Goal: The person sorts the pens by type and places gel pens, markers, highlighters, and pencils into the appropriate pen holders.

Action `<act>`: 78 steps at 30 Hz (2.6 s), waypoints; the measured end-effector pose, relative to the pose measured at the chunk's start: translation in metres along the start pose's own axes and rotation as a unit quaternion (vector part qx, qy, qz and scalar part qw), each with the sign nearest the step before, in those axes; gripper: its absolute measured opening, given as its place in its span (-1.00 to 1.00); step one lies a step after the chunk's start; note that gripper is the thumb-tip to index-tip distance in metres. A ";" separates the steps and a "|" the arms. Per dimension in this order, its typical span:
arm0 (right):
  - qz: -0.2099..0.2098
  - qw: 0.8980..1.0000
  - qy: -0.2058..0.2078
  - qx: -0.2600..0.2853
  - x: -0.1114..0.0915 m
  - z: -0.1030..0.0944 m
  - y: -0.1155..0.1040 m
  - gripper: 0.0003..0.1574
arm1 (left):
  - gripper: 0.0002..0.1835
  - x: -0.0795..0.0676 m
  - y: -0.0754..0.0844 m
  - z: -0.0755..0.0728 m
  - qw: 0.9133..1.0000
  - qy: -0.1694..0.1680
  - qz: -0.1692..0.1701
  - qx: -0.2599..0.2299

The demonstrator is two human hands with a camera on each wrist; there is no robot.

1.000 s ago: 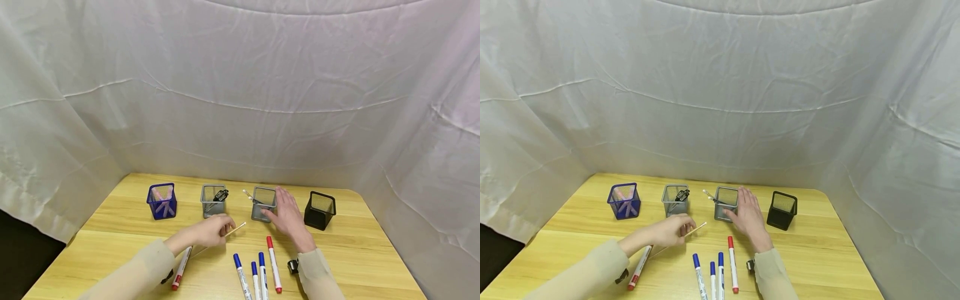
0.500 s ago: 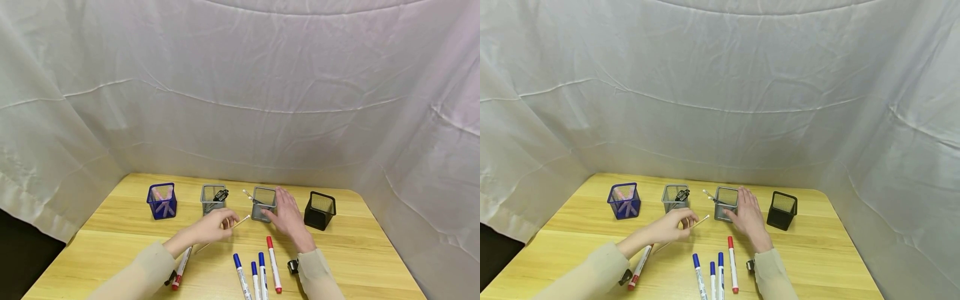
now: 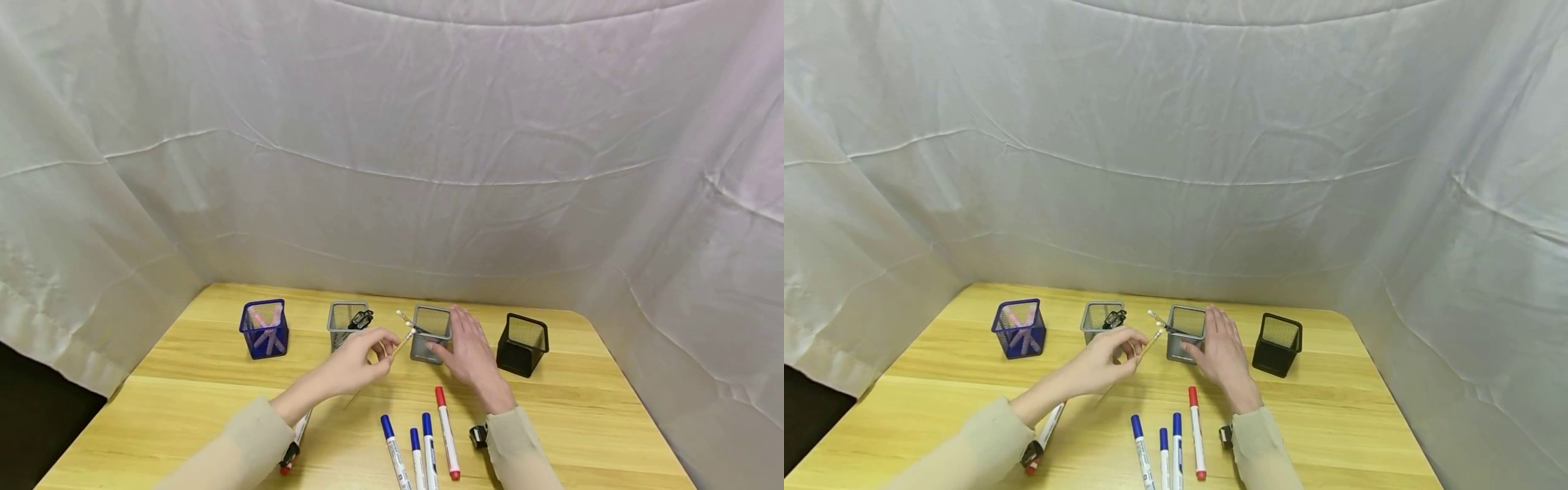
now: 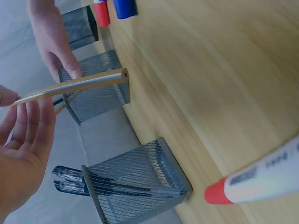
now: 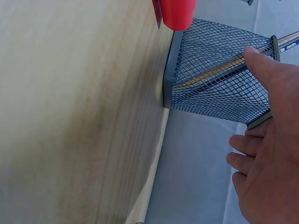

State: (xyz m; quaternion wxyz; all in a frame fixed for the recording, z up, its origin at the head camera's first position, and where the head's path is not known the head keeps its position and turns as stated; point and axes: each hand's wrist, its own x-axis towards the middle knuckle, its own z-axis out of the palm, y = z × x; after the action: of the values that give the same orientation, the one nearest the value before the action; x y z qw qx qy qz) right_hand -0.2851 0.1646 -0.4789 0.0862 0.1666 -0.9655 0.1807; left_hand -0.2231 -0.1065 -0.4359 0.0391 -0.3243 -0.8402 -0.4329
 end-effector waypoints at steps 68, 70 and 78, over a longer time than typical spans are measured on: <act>-0.003 1.000 0.007 0.000 0.000 0.000 -0.001 0.26 | -0.82 0.063 0.013 0.017 0.981 0.167 -0.021 -0.098; -0.004 1.000 0.008 0.001 0.000 0.000 -0.001 0.27 | -0.83 0.063 0.013 0.018 0.983 0.167 -0.020 -0.080; -0.006 1.000 0.007 0.003 0.000 -0.001 0.000 0.27 | -0.85 0.062 0.012 0.021 0.985 0.169 -0.007 -0.027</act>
State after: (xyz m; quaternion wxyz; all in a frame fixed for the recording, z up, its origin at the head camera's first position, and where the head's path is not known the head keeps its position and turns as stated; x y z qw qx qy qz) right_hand -0.2846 0.1649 -0.4779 0.0934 0.1709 -0.9634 0.1841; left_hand -0.2607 -0.0540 -0.4190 0.1690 -0.2417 -0.8115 -0.5044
